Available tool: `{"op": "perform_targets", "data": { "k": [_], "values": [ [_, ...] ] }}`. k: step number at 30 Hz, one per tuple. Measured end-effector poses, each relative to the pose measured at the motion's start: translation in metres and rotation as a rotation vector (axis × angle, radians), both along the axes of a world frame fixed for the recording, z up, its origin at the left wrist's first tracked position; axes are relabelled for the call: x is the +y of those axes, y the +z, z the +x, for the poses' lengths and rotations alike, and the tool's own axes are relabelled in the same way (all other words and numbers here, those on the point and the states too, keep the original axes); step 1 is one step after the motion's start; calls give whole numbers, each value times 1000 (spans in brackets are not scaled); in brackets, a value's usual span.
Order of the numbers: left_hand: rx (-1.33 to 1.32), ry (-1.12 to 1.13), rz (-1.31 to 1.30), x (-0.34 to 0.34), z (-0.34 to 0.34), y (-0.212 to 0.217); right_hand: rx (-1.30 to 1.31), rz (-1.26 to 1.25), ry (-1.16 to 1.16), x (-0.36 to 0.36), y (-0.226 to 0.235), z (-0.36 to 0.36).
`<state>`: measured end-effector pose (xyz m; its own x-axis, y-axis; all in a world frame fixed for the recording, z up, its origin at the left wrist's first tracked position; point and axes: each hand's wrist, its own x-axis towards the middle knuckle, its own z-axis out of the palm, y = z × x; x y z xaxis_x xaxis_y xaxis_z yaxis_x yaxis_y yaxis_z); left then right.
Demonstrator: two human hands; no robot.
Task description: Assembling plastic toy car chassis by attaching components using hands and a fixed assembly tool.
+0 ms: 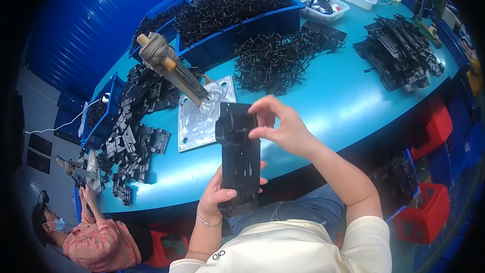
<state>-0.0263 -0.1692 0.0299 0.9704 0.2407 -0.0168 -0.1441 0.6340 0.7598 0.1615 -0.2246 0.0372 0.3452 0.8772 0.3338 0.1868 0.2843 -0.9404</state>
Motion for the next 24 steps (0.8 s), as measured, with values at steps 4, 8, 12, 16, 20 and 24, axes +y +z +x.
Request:
{"op": "perform_targets", "data": {
  "k": [4,8,12,16,20,24],
  "values": [
    [-14,-27,80,0,-1,-7,118,26,-39,-7,-7,-6],
    [-14,-13,138,0,1,-7,12,80,-173,-10,-13,-12],
    [182,336,715,-8,11,-22,330,-150,195,-20,-44,-36],
    [284,438,1234,-14,20,-22,367,-197,142,-25,-47,-41],
    [197,214,1080,-7,32,-18,277,-276,-277,-60,-27,41],
    [459,555,1381,62,-22,-46,-417,-61,-974,-101,13,219]
  ]
}}
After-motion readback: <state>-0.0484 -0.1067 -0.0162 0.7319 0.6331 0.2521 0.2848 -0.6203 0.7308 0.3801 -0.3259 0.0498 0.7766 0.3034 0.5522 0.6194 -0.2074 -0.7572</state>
